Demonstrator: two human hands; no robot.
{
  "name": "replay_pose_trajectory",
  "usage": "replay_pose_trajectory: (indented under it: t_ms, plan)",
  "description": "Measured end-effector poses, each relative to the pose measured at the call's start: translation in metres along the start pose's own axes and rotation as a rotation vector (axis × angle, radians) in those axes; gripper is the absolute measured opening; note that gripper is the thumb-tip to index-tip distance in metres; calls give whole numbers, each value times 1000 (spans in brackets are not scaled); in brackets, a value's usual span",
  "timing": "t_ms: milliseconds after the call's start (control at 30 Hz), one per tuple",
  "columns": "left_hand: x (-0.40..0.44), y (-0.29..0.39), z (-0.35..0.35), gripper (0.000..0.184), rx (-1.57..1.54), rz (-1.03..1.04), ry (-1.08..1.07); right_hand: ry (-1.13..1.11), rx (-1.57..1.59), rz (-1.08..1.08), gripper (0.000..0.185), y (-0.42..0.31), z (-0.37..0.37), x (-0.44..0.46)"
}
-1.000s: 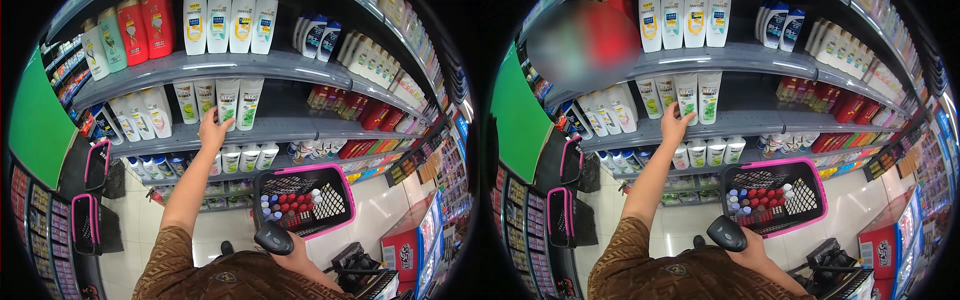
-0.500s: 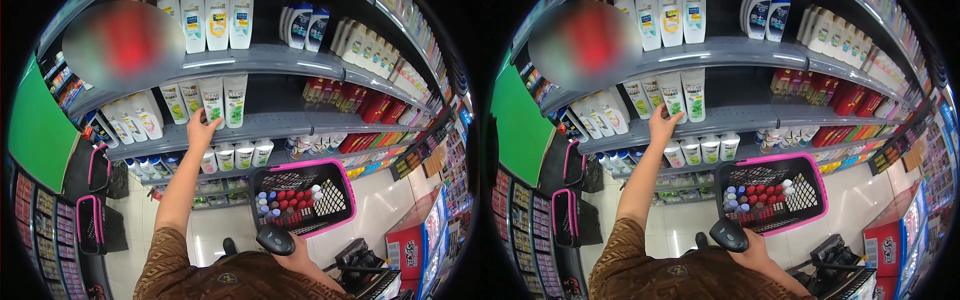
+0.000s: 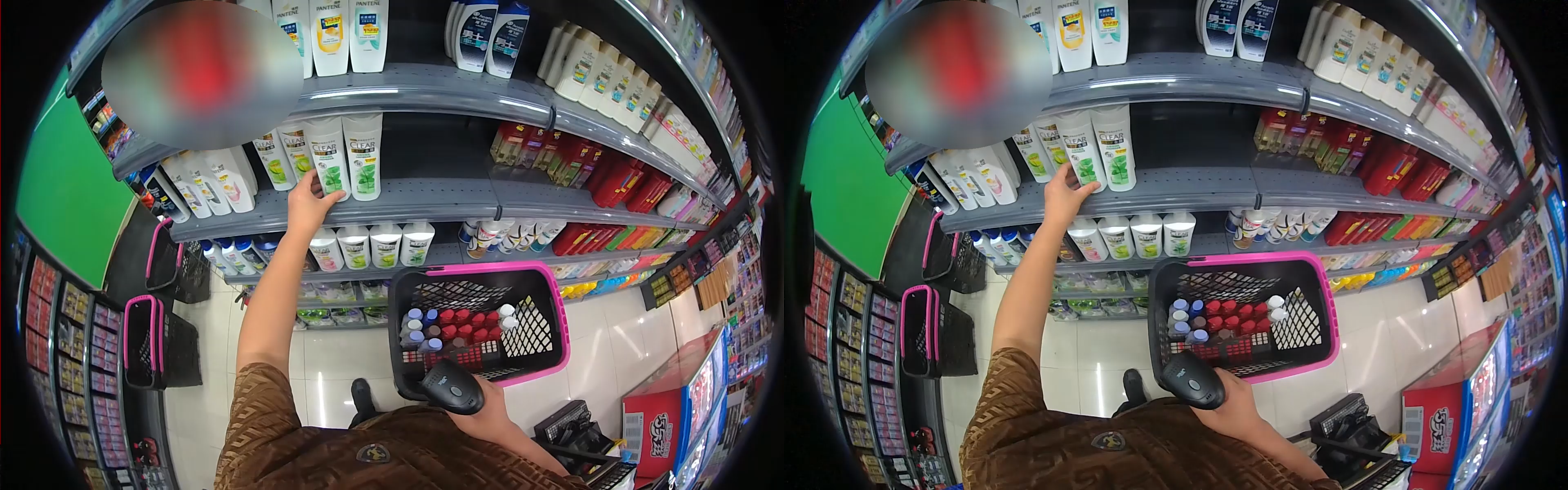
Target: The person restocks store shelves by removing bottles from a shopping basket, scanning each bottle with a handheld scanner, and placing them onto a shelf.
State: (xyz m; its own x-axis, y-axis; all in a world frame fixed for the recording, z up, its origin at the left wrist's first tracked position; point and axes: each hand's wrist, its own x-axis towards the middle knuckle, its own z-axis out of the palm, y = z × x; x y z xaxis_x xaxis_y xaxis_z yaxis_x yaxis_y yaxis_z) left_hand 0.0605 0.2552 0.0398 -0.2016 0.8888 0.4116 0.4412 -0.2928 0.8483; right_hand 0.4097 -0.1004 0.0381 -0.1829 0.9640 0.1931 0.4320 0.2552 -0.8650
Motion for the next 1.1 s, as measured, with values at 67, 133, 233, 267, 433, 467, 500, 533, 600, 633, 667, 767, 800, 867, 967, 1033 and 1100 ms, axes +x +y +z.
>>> replay_pose_trajectory:
  t_ms: [67,133,233,267,433,467,500,533,600,633,667,767,800,867,967,1033,1100]
  plan:
    - [-1,0,2,68,20,0,10,-10,9,-2,33,4,-7,-2]
    - [-2,2,1,69,45,1,17,1,-26,-6,33,11,-13,-5]
    - [-13,6,5,70,37,31,19,21,18,9,33,15,-26,-7]
    - [-21,7,8,68,209,113,203,21,23,13,33,18,-30,-8]
    - [-150,23,61,34,-139,63,248,59,53,78,38,42,-51,-9]
    - [-192,26,83,29,-337,-55,56,83,67,112,41,49,-54,-6]
    - [-233,36,105,26,-510,-229,-94,105,82,163,43,54,-56,-6]
    - [-269,50,121,25,-546,-306,-241,81,75,203,48,58,-62,-4]
    - [-315,77,148,40,-810,-538,-577,64,60,152,58,80,-68,-1]
    - [-331,79,159,49,-935,-610,-751,67,55,60,64,98,-67,-1]
    - [-346,81,170,52,-978,-723,-805,6,55,60,72,111,-68,-2]
    - [-371,88,192,62,-1040,-981,-900,-128,227,292,74,127,-72,0]
    - [-373,106,200,64,-971,-860,-848,-176,112,205,76,137,-73,1]
    - [-375,110,215,72,-909,-754,-796,-144,65,154,72,149,-70,-2]
    - [-370,118,228,73,-882,-858,-726,-104,-51,-1,66,166,-75,3]
    - [-368,124,233,74,-869,-919,-730,-238,-26,85,77,176,-81,5]
    - [-365,125,236,74,-744,-822,-821,-187,64,149,73,185,-87,9]
